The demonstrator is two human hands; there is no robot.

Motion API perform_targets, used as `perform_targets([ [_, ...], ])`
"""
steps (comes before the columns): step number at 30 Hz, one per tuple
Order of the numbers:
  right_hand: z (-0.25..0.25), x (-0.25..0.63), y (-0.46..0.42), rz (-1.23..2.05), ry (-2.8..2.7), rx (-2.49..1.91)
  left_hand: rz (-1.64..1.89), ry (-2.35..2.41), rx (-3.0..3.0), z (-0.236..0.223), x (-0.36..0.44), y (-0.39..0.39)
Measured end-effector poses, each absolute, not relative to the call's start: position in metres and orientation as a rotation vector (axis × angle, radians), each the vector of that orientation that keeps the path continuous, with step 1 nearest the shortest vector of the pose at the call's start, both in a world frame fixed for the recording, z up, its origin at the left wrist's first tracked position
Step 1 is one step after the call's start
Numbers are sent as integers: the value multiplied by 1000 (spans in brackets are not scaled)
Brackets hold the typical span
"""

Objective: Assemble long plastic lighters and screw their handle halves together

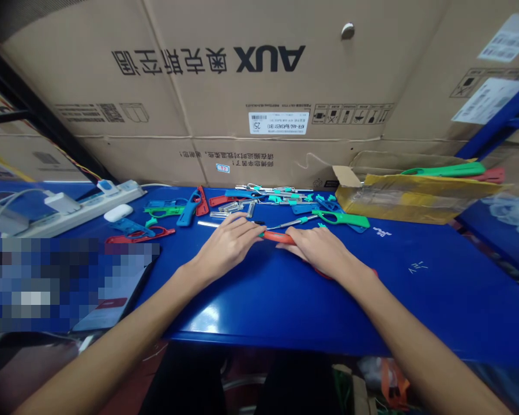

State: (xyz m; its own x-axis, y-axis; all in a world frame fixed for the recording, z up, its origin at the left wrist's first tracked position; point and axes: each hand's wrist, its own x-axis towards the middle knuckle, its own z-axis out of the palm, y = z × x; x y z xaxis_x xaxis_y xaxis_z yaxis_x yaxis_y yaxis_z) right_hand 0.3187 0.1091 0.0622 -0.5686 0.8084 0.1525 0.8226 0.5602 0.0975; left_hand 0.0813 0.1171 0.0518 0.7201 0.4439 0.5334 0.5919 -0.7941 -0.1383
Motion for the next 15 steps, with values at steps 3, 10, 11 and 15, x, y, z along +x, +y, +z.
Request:
perform_targets([
  [3,62,308,104,-79,-2680,-1418,-609,-824,-2621,53,88,113],
  [10,75,335,115,175,-2398,-1268,-571,-1151,-2708,51,74,123],
  [11,80,347,119,137,-2339,-1265,-572,-1229,-2736,52,71,123],
  [15,103,390,126,-65,-2024,-1462,-496,-1463,-2837,61,66,119],
])
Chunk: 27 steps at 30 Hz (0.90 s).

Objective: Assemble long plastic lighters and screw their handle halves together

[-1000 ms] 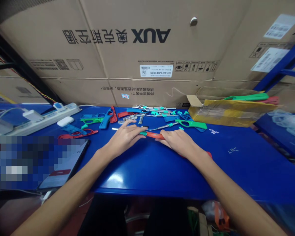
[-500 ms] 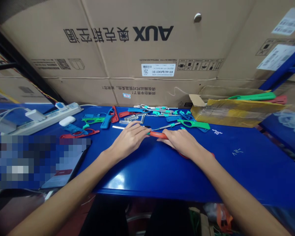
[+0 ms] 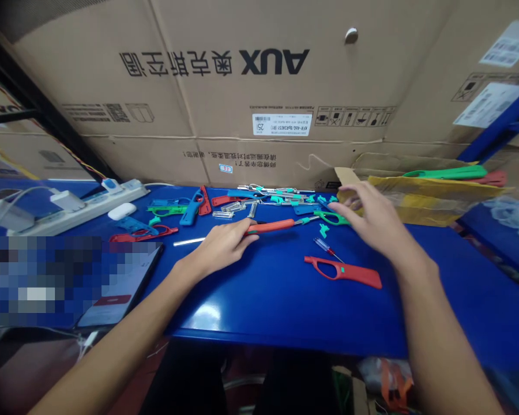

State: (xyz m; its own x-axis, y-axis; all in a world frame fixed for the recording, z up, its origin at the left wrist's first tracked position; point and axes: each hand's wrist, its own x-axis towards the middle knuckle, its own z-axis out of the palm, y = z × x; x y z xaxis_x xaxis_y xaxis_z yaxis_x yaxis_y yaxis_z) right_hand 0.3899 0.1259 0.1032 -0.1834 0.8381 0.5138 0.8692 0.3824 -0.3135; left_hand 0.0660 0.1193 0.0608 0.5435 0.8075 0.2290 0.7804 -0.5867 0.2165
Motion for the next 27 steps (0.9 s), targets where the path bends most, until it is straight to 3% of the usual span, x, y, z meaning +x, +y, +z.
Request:
perform_targets([
  [4,106,418,101,-145,-2027,-1620,399,1371,2657,67,68,115],
  [12,52,505,20,-63,-1470,-2242,305,1135,2658,62,67,116],
  [18,26,532,-7,57,-1524,-2275,400,943,2701,59,67,117],
  [27,15,532,10,-14,-1642,-2138,438,747,2645,53,77,113],
])
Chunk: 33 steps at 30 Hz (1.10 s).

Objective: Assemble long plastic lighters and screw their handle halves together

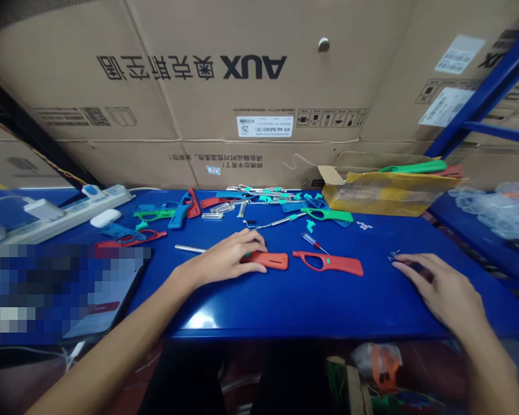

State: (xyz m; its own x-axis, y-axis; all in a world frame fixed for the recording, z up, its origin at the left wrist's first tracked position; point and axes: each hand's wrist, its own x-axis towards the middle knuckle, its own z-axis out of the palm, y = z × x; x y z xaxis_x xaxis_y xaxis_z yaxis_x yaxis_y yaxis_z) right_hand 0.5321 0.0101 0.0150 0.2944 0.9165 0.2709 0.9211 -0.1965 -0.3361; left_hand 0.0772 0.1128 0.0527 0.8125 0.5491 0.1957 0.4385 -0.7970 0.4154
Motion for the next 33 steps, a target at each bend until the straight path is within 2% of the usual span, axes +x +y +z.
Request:
perform_targets([
  [17,9,528,23,-108,-1680,-2297,352,860,2752,58,78,96],
  [25,17,518,16,-15,-1609,-2231,571,1356,2728,34,64,41],
  [33,22,508,15,13,-1635,-2205,685,1402,2696,29,63,37],
])
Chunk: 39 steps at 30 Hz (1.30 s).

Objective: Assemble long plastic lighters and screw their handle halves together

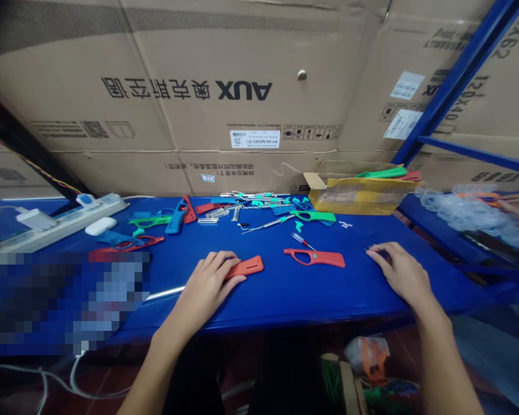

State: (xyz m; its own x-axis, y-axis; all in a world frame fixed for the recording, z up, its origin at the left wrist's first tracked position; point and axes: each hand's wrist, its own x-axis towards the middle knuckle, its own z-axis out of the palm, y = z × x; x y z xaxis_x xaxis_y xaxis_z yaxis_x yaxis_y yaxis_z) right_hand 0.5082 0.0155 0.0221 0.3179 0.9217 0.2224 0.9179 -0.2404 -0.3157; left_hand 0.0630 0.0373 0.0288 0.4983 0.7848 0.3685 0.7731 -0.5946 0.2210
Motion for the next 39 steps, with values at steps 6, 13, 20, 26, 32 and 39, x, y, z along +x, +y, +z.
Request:
perform_targets([
  [6,17,514,17,-137,-1605,-2225,695,1343,2642,32,62,32],
  [13,27,435,-3,37,-1466,-1742,677,1199,2671,37,64,29],
  [20,22,307,-4,588,-1693,-1351,659,1127,2770,30,66,31],
  [26,23,295,12,515,-1818,-1361,740,1132,2625,36,63,26],
  [32,23,296,8,419,-1923,-1345,778,1055,2578,37,60,24],
  [39,28,295,7,455,-1964,-1290,755,1051,2547,36,60,26],
])
